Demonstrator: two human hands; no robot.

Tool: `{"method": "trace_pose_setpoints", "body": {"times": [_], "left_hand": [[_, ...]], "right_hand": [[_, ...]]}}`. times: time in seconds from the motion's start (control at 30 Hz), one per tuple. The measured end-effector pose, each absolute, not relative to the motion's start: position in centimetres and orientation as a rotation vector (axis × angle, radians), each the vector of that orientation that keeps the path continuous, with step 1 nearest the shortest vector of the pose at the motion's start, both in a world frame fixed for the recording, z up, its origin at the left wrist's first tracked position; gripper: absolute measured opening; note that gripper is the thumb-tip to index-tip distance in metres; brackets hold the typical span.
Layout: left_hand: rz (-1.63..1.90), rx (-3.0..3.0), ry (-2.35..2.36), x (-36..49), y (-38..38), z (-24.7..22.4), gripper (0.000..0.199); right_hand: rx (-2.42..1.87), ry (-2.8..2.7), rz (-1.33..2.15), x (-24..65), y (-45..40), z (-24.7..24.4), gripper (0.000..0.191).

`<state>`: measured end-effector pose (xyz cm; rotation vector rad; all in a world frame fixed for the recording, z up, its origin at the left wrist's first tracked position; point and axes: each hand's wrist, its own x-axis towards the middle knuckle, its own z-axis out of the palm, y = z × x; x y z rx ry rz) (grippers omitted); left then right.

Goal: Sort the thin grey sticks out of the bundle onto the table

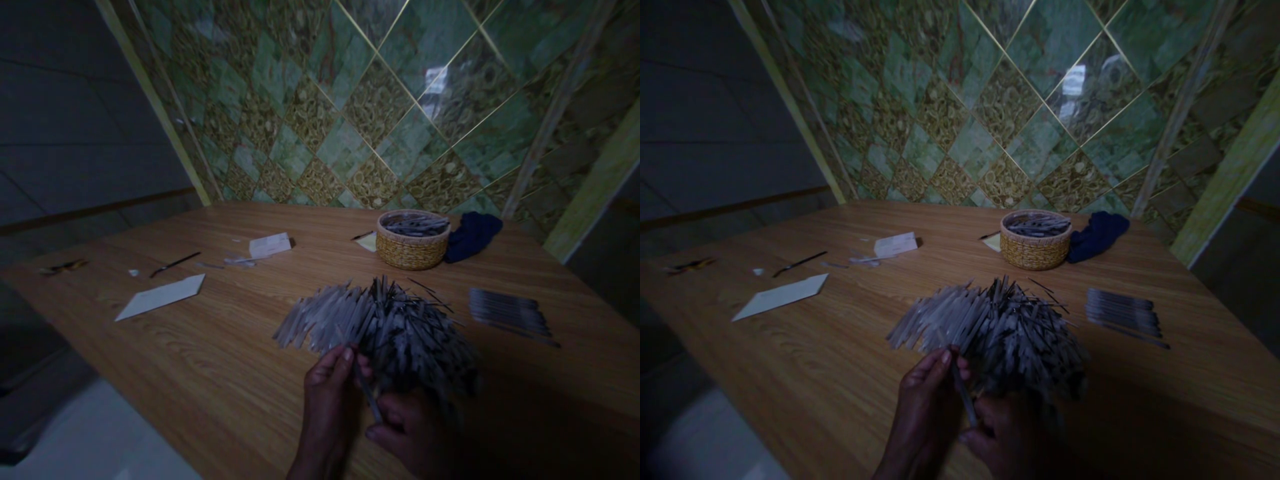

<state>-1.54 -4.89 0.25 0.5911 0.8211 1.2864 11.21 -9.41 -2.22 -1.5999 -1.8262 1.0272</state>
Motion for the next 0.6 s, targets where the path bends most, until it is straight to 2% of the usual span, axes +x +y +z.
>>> {"method": "trace_pose_setpoints", "body": {"times": [0.27, 0.6], "left_hand": [[1.282, 0.614, 0.847, -1.6, -5.0, 0.2, 0.016], [1.306, 0.589, 0.864, -1.1, -5.4, 0.6, 0.018]], "right_hand": [[-1.647, -1.782, 1.017, 10.5, -10.1, -1.4, 0.020], [-1.556, -1.696, 1.109, 10.0, -10.1, -2.8, 0.016]]}}
